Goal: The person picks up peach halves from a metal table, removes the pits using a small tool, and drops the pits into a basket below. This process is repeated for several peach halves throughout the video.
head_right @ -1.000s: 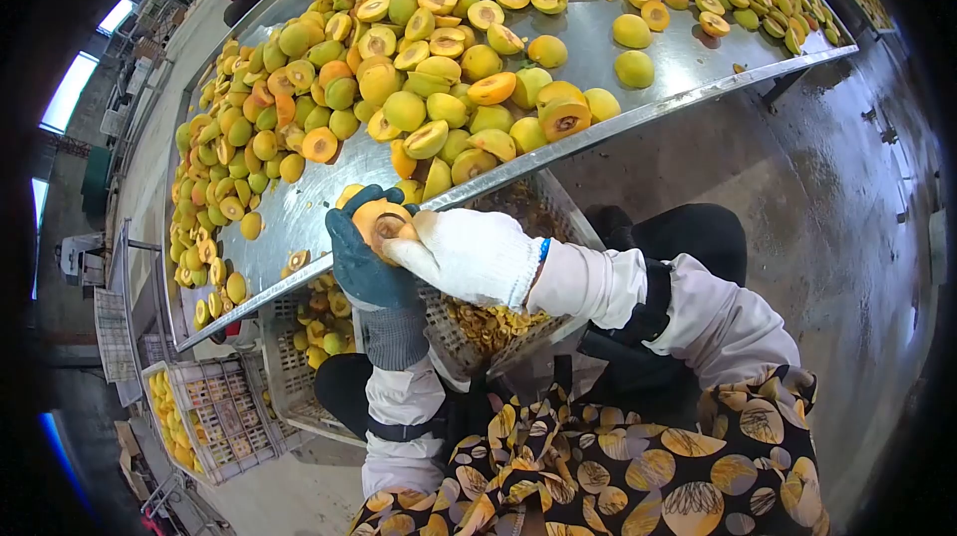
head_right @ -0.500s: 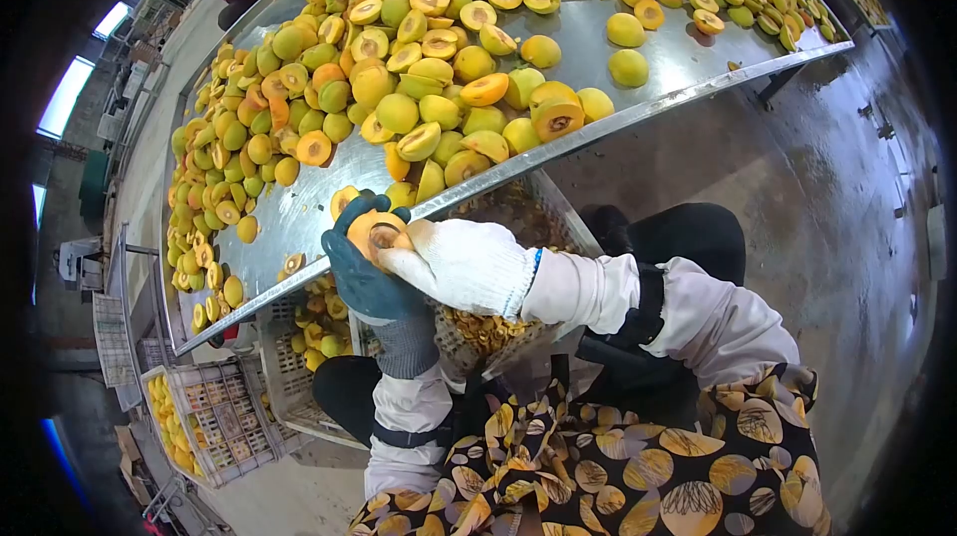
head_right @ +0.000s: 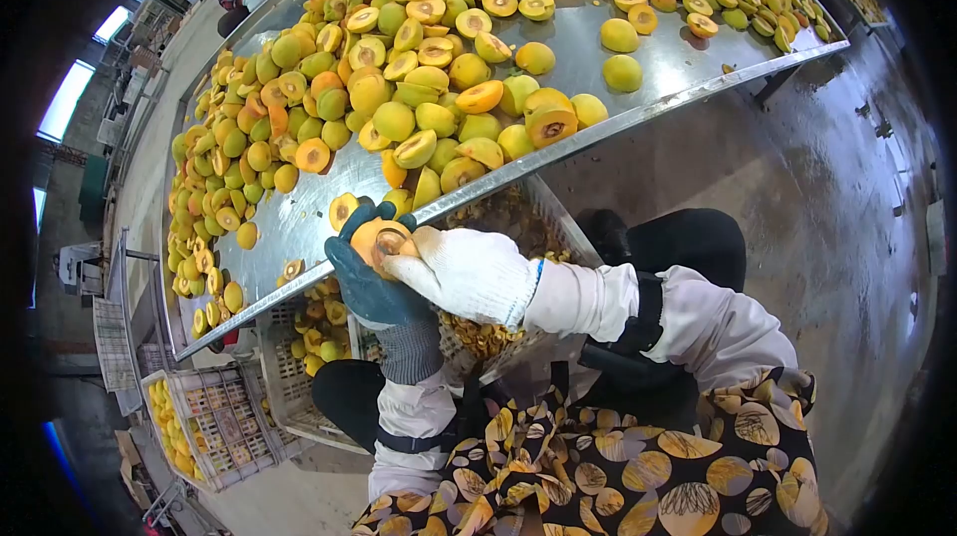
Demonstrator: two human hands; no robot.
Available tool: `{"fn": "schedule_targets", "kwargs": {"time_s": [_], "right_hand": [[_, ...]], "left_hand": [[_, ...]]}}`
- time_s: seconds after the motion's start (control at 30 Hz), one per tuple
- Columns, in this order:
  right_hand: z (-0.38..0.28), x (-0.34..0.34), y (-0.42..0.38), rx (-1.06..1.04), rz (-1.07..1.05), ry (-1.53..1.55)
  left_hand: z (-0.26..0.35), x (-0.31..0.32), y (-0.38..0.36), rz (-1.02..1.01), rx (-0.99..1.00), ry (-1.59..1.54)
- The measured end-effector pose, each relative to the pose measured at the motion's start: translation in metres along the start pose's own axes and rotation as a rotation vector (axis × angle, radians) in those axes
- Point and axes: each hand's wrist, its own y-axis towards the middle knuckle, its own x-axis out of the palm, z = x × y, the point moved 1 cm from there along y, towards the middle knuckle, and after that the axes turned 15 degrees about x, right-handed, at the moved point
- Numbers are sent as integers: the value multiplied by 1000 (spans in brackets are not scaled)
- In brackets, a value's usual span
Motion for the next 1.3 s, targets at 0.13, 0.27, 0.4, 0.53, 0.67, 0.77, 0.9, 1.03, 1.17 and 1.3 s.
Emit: {"fn": "schedule_targets", "kwargs": {"time_s": [0.13,0.27,0.4,0.53,0.67,0.77,0.9,1.03,1.17,1.3], "right_hand": [[6,-6,3,-55,-80,-18],[12,-7,9,-23,-194,76],[11,-8,8,13,-210,-5],[14,-7,11,-20,-256,55],[1,-8,7,206,-353,377],[-3,-5,13,262,-187,407],[-12,-32,24,296,-162,287],[2,-22,32,-19,23,67],[-13,-22,12,-14,-114,26],[2,2,13,-72,67,-77]], "left_hand": [[26,5,3,-61,98,178],[13,-2,3,-74,-32,14],[-3,-7,0,-27,-146,-159],[-20,-18,-1,-41,-158,-214],[-10,-11,11,12,-254,-545],[-3,0,11,70,-183,-573],[-1,-10,15,-189,-19,-265],[-4,-39,31,-562,558,470],[-57,-46,27,-45,-99,-209],[-58,-40,28,-83,-141,-325]]}}
